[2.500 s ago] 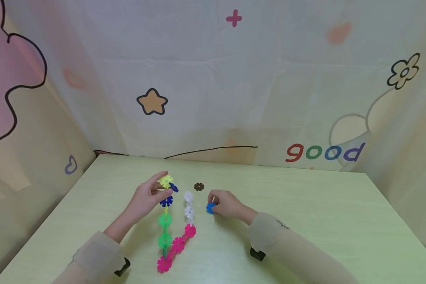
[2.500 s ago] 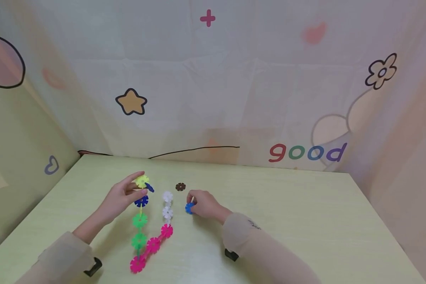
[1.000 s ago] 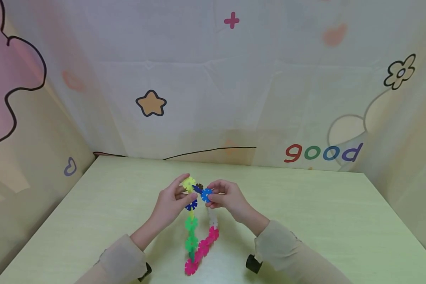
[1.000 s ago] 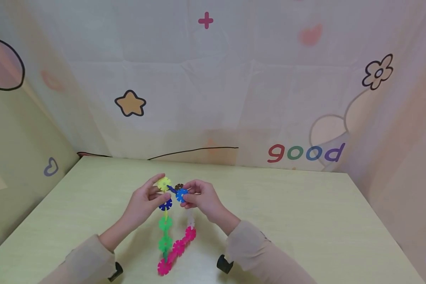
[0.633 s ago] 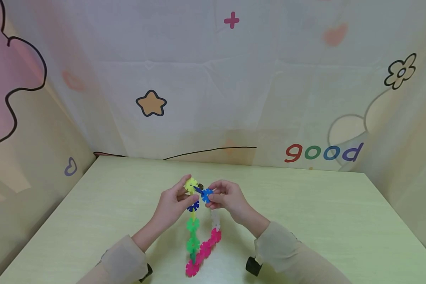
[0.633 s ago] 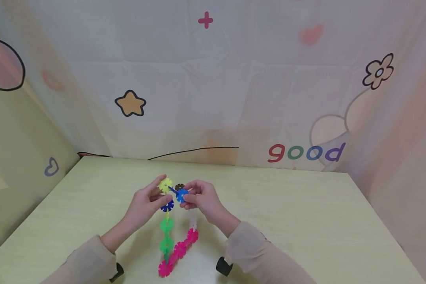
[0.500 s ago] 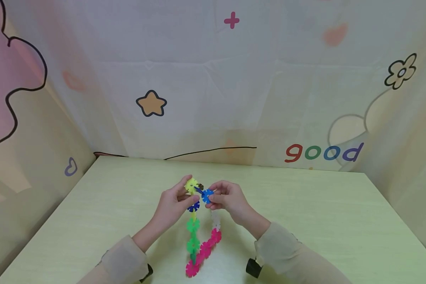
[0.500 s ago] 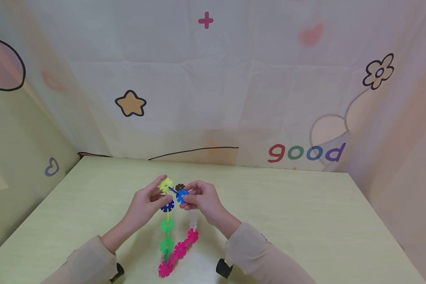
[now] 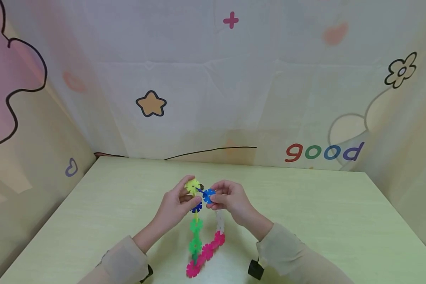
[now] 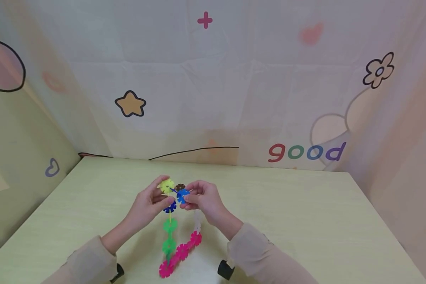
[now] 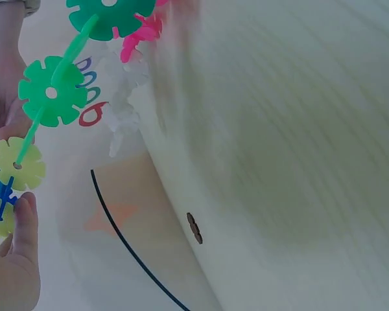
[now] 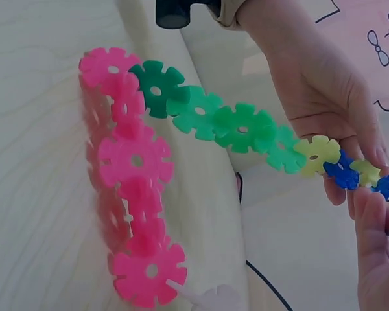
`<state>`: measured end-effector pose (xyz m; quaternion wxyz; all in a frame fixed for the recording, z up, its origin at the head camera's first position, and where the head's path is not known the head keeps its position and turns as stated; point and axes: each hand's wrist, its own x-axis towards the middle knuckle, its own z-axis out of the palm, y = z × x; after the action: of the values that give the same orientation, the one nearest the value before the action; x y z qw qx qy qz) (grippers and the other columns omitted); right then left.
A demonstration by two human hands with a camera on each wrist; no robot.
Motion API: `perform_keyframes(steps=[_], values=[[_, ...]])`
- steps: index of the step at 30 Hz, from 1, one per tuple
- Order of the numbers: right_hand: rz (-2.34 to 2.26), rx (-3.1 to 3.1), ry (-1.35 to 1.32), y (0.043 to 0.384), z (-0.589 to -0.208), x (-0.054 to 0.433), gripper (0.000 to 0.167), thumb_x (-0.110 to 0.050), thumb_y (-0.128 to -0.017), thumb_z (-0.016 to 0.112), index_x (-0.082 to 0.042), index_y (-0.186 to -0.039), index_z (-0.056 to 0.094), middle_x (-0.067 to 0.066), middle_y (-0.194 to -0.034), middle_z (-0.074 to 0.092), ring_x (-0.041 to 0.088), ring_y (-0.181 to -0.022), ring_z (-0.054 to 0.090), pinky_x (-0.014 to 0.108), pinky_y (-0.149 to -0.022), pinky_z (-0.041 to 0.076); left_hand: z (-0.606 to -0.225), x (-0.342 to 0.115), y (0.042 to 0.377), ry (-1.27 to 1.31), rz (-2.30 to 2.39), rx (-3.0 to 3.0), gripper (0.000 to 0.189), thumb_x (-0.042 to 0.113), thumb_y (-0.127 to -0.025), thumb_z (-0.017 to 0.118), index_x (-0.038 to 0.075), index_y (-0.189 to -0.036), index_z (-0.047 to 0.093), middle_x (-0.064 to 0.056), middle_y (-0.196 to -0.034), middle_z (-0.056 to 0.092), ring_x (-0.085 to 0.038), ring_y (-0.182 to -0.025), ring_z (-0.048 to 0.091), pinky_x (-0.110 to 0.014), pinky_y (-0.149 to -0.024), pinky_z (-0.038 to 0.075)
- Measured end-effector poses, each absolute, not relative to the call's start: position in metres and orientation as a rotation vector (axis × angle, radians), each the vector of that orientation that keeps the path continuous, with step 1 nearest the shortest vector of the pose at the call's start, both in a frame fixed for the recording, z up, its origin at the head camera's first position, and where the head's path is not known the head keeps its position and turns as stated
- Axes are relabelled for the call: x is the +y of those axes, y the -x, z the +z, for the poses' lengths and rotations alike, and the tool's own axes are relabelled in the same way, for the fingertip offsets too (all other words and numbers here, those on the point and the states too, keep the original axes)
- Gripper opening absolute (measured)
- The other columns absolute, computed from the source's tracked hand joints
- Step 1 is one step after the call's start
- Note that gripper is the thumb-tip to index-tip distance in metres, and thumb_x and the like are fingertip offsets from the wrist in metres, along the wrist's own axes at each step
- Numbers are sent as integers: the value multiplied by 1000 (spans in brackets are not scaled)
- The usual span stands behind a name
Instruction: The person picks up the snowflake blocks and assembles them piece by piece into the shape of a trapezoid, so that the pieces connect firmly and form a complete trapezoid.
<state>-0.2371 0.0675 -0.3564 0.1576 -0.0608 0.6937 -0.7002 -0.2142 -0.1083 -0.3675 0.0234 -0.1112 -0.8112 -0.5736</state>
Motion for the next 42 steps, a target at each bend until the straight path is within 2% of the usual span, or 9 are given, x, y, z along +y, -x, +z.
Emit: perform_keyframes(steps=[3,8,17,21,27,32,36,39,42], values=[[-1980,2009,193,237,-357,67,22,1,-82,57,6,-103,51,5,-74,58,13,-63,65,25,-63,53,-368,-109,215,337,-1829,-2516,56,13,-81,64,19,-129,36,-7,-94,66,-19,-87,65,-28,-71,53],[-1965,2018,235,239,-358,67,23,0,-82,57,7,-103,51,4,-75,58,13,-63,65,25,-63,53,-368,-110,218,339,-1851,-2517,54,21,-82,62,19,-128,34,-7,-96,66,-20,-89,65,-31,-74,52],[-1968,1981,293,239,-361,65,23,1,-83,57,8,-103,50,3,-76,59,11,-61,65,23,-61,52,-368,-110,221,330,-1814,-2573,48,29,-83,61,15,-124,40,-7,-97,62,-13,-78,61,-24,-68,52],[-1909,2009,363,242,-362,67,27,-3,-83,58,8,-106,50,3,-79,61,13,-65,65,28,-65,53,-368,-114,222,335,-1791,-2597,48,32,-83,59,16,-124,40,-7,-95,62,-13,-77,61,-24,-66,52],[-1814,2140,402,263,-368,76,27,-8,-84,58,3,-107,54,2,-81,60,19,-73,66,32,-69,53,-361,-132,224,305,-1791,-2611,52,34,-83,59,16,-127,37,-8,-102,61,-16,-85,61,-24,-71,51],[-1752,2249,329,285,-378,80,23,-8,-83,58,0,-104,57,2,-79,60,18,-70,64,30,-66,52,-357,-154,228,296,-1732,-2620,54,35,-84,57,13,-129,35,-10,-105,61,-18,-88,61,-23,-72,51],[-1682,2336,313,298,-388,78,24,-6,-81,60,1,-103,58,6,-83,62,15,-68,60,28,-63,50,-356,-170,230,260,-1675,-2628,56,37,-85,56,13,-130,34,-11,-103,60,-19,-88,61,-22,-71,51],[-1568,2436,367,306,-396,73,25,-6,-80,62,2,-103,59,12,-93,63,16,-77,59,28,-67,49,-355,-180,231,231,-1645,-2622,56,38,-85,56,14,-130,34,-11,-103,59,-19,-88,61,-21,-71,50],[-1385,2550,442,312,-404,67,26,-10,-80,63,-1,-105,61,11,-108,61,22,-98,56,35,-84,46,-354,-187,231,208,-1615,-2620,57,40,-84,55,14,-131,34,-12,-101,59,-19,-87,61,-20,-70,50]])
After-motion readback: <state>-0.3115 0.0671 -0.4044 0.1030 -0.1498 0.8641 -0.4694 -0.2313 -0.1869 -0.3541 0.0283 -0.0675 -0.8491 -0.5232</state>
